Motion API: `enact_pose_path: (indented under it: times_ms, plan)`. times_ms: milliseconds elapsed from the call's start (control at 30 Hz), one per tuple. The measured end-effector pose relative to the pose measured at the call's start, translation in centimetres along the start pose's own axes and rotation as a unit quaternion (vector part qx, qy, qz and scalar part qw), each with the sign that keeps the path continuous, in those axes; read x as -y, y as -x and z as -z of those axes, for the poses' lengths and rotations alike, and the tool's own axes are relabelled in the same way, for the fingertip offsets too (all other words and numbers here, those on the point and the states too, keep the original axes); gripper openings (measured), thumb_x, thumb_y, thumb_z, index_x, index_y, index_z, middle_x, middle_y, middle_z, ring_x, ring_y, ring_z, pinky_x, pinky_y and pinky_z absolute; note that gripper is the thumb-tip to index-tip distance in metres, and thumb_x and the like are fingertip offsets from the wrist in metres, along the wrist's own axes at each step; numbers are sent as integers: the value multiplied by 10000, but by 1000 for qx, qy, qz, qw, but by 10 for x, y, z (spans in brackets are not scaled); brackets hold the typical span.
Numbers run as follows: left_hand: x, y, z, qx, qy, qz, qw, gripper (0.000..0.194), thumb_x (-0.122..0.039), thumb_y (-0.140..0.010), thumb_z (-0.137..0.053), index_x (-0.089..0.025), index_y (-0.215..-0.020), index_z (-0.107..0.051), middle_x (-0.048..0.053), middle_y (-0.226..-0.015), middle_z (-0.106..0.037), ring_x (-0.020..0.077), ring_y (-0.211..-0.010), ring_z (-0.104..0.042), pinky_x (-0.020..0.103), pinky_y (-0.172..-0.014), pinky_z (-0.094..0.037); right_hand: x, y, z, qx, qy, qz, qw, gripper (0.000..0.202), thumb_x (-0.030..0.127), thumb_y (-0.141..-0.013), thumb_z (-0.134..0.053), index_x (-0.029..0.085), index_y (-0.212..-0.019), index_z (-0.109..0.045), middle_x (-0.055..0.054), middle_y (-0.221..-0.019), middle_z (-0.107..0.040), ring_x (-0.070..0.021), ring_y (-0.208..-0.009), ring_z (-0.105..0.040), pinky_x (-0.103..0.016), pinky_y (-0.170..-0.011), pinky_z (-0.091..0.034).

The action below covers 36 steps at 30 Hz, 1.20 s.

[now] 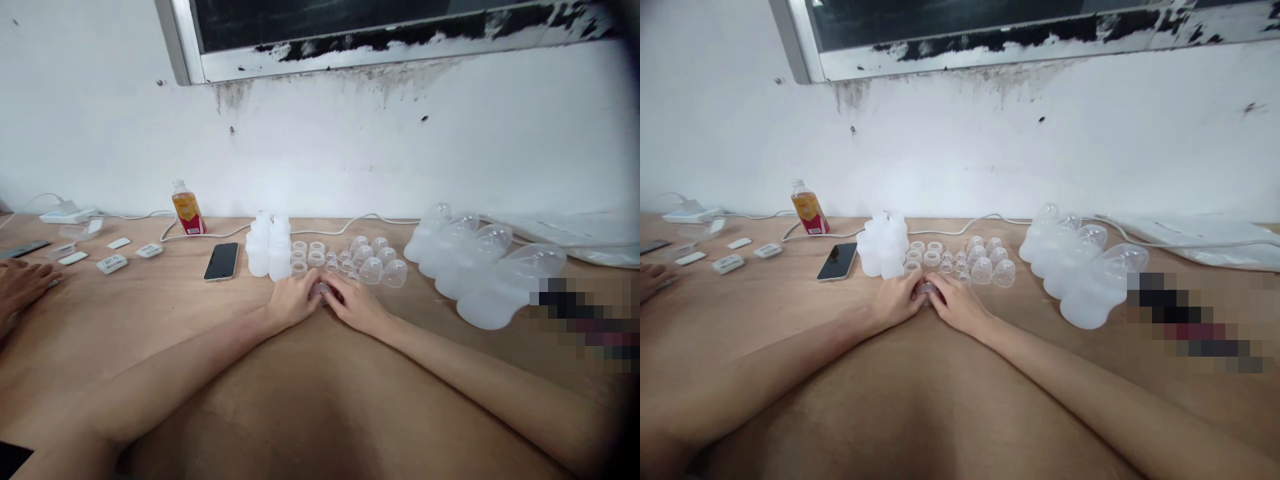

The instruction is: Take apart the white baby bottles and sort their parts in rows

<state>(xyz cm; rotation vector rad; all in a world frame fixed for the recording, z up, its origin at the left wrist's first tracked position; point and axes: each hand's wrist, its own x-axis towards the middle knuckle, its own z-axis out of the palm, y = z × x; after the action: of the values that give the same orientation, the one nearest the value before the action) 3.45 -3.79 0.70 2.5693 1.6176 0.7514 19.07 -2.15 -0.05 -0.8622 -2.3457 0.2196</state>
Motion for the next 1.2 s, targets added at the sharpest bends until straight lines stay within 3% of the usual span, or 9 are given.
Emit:
enact_pose_path:
  times_ms: [267,433,500,600,700,767,867,1033,1200]
  plan:
    - [2,-2,-3,24,4,13,1000,72,-222,-758,-410,-203,-824,-432,6,-660,-561,158,-580,-540,226,-472,-296,0,0,-1,2,6,2,1000,238,143,-791,-357,205,-939,-532,-57,-862,-562,-168,-766,-521,-314,-684,-424]
    - [-4,1,9,15,-10,-14,1000,236,-391,-767,-419,-194,-895,-434,21,-688,-557,171,-613,-543,240,-508,-338,-3,-2,0,-51,-58,-37,996,245,168,-791,-378,209,-964,-547,-46,-897,-587,-167,-818,-542,-320,-732,-432]
    - [-8,0,19,-9,-11,-49,999,311,-445,-767,-401,-186,-935,-433,45,-782,-560,186,-699,-540,258,-564,-373,-4,-3,1,-72,-121,-91,986,257,216,-803,-374,203,-993,-547,-44,-831,-598,-143,-676,-565,-283,-609,-465]
    - [-7,-7,39,-81,-52,-93,991,299,-393,-790,-376,-164,-970,-445,85,-957,-516,212,-891,-482,307,-715,-387,-3,-4,4,-76,-217,-162,960,306,283,-810,-366,191,-1057,-523,-16,-665,-581,-91,-426,-493,-220,-397,-421]
    - [3,-16,54,-160,-152,-71,973,327,-338,-774,-425,-140,-1033,-438,123,-1103,-440,253,-1016,-394,371,-825,-328,0,-4,5,-82,-253,-175,948,319,299,-796,-393,179,-1056,-532,1,-595,-554,-77,-396,-469,-197,-365,-404]
    - [13,-21,59,-177,-215,-43,960,375,-341,-755,-464,-132,-1064,-428,136,-1130,-428,278,-1027,-377,400,-835,-301,1,-3,6,-82,-253,-171,949,313,307,-792,-403,181,-1042,-544,6,-575,-543,-73,-394,-462,-191,-362,-398]
    - [24,-24,59,-153,-278,-23,948,388,-369,-735,-494,-131,-1039,-454,138,-1040,-492,298,-978,-401,413,-801,-299,2,-3,6,-75,-243,-167,953,306,312,-795,-403,198,-1043,-543,12,-552,-527,-77,-398,-464,-192,-364,-401]
    - [27,-24,54,-137,-302,-36,943,332,-344,-734,-503,-140,-996,-486,118,-986,-512,286,-924,-432,392,-772,-312,-2,-5,4,-87,-274,-181,941,307,302,-768,-447,213,-1056,-508,-41,-770,-568,-118,-565,-547,-209,-387,-449]
    - [26,-25,54,-126,-271,-36,953,347,-316,-724,-524,-127,-1010,-471,116,-994,-490,261,-883,-459,378,-754,-341,-6,-8,2,-107,-346,-198,911,333,330,-728,-513,222,-1040,-475,-68,-985,-507,-152,-743,-563,-228,-454,-498]
